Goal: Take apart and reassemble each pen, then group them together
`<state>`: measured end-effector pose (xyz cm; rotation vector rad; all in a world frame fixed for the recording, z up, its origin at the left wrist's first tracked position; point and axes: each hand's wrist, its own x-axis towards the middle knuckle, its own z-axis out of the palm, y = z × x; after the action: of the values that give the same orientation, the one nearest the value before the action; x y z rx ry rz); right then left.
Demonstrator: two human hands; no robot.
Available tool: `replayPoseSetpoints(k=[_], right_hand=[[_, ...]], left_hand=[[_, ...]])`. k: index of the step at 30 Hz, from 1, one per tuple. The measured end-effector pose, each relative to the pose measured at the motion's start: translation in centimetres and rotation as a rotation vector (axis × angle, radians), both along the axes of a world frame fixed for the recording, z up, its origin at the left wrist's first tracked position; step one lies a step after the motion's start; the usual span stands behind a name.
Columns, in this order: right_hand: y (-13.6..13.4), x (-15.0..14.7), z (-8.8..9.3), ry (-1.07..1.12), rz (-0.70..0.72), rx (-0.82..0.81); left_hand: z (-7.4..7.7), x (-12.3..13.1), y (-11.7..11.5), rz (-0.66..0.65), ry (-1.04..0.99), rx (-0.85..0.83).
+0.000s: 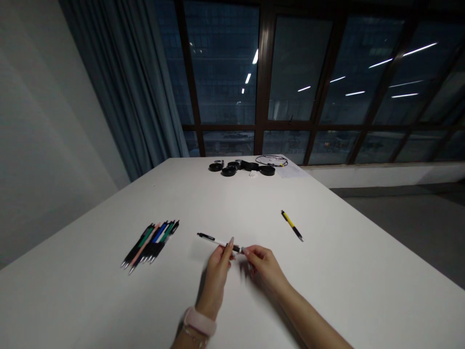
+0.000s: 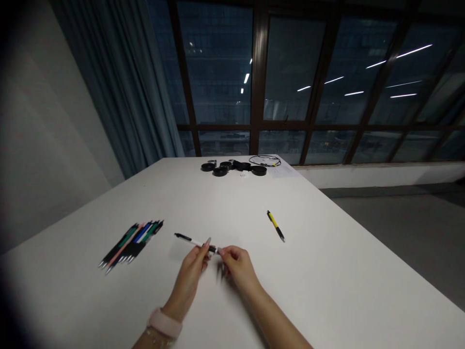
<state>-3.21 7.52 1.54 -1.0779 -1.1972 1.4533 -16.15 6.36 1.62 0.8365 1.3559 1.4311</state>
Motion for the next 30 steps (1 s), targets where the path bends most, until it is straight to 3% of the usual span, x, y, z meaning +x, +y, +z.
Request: replayPoseSetpoints(k=[7,15,18,25,30], right_hand=[[0.3,0.6,-0.3,-0.058,-0.067,0.047],[0.8,1.8,0.4,-0.066,-0.098,0.028],[1.1,2.4,0.1,-0.136,-0.140,0.075],[0.8,3.3,-0.4,-0.705,-0.242,0.276],[0.2,3.1,0.2,-1.014,-0.187,0.364]], left_hand=[[0.0,-0.6,-0.1,0.061,0.002,0.012],[1.1,-3.0,0.6,0.254,-0.129,0.026],[0.9,-3.6,1.0,0.260,-0.087,0.025],[-0.7,-2.8,1.7,-0.113,0.419,-0.009],[-0.2,-2.1,0.4,-0.202,0.905,-0.044]])
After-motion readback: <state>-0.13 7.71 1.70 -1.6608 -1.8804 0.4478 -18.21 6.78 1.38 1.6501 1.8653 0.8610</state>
